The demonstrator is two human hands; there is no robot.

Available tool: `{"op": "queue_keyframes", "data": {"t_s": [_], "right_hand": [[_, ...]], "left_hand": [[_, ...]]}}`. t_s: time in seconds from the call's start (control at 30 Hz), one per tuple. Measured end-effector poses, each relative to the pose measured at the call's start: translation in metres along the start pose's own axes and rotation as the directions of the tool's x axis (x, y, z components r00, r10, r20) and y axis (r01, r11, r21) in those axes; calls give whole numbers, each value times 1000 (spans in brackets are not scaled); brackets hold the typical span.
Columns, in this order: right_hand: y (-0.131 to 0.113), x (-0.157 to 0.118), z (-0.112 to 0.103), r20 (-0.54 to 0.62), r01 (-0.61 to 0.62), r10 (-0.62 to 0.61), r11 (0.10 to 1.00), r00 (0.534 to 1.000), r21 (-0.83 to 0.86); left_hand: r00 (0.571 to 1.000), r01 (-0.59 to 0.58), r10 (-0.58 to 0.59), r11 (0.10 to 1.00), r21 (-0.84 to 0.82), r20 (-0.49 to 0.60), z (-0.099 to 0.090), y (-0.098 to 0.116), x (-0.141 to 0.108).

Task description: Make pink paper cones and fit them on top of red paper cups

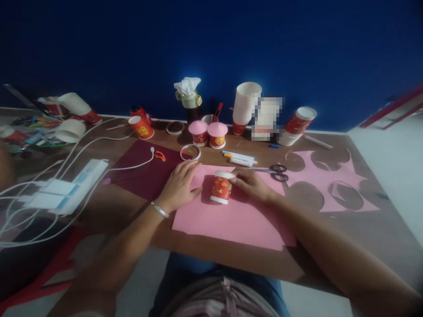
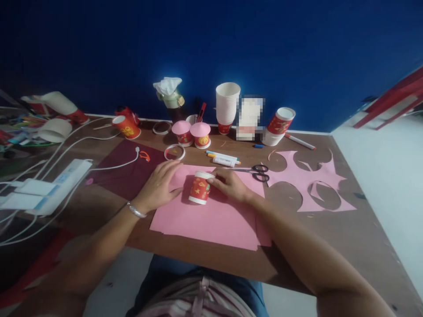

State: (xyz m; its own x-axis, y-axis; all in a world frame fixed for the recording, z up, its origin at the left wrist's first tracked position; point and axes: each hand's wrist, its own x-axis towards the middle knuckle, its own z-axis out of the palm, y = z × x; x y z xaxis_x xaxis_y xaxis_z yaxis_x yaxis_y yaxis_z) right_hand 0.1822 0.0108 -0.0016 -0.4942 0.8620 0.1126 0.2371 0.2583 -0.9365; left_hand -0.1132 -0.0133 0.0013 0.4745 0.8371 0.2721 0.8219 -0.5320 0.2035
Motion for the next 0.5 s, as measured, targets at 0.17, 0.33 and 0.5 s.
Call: {"op": "queue_keyframes", "data": {"t_s": [0.17,0.33,0.5], "right_hand": [[6,-1,-1,2,14,-14,1000,1000,25],[10,-1,-2,-43,63,-61,997,997,42],[10,0,-12,-89,132,-135,990,987,-41]], "left_hand": [[995,16,-9,997,73,-97,-6,-6,0],[966,-17,-17,991,-130,-259,-15,24,3],[969,-133,51,932,-336,-243,-4,66,23]]}}
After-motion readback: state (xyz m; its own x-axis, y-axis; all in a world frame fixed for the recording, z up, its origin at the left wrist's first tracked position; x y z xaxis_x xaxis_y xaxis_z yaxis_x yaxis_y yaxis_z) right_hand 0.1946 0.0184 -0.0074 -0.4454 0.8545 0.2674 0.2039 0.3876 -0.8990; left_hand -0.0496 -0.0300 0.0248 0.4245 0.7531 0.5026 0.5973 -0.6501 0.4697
